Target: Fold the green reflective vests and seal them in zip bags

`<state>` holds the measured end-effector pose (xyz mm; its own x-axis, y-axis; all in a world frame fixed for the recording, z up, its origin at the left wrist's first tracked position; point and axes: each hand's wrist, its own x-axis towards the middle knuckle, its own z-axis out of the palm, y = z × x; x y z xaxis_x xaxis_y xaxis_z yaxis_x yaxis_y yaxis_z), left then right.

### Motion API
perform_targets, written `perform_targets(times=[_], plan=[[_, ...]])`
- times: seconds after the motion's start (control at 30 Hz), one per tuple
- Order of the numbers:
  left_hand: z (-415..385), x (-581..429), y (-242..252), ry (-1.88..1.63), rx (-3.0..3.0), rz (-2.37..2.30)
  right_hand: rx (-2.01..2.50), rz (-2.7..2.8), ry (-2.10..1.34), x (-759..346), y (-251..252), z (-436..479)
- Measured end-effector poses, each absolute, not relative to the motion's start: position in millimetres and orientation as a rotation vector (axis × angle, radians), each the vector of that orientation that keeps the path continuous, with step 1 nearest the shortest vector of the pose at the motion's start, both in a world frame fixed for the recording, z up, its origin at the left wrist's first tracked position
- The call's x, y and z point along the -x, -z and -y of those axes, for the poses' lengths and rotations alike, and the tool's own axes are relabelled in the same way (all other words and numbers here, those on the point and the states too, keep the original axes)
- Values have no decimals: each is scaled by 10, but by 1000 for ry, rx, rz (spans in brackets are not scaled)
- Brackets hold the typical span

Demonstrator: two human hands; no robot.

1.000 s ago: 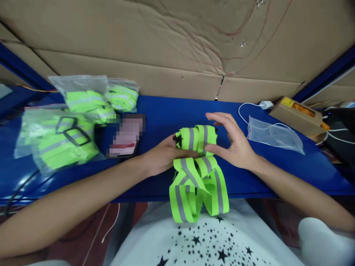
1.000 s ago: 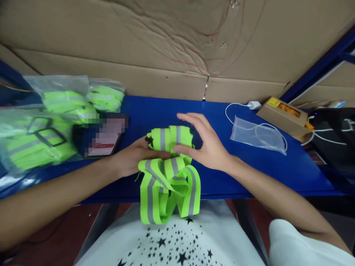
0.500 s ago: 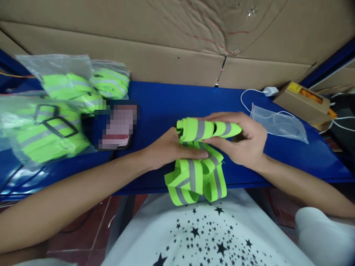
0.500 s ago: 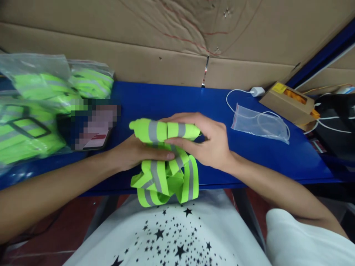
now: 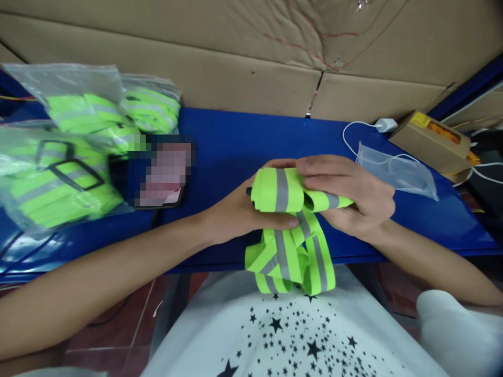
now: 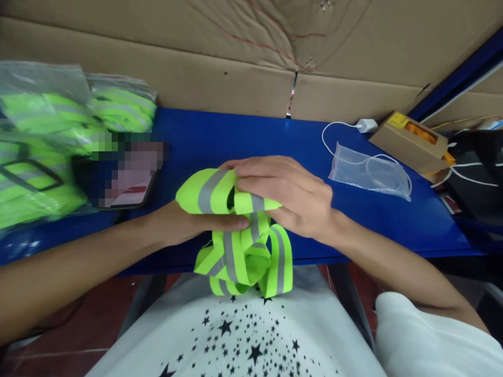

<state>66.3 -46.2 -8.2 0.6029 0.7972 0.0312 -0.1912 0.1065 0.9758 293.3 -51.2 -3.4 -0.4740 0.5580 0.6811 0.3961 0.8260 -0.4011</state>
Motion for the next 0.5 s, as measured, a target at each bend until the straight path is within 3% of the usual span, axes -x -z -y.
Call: perform_targets(times=[0.2,0.33,0.5], plan=[[522,-590,37,-825,-1151,-435,767,2259,-76,-2992,-24,418],[459,-594,-27,-950,-939,-590,768,2262,-17,-2910,-21,350],[326,-539,-179,-1008,-771,-680,805,1931,-766,-2789,170,348]])
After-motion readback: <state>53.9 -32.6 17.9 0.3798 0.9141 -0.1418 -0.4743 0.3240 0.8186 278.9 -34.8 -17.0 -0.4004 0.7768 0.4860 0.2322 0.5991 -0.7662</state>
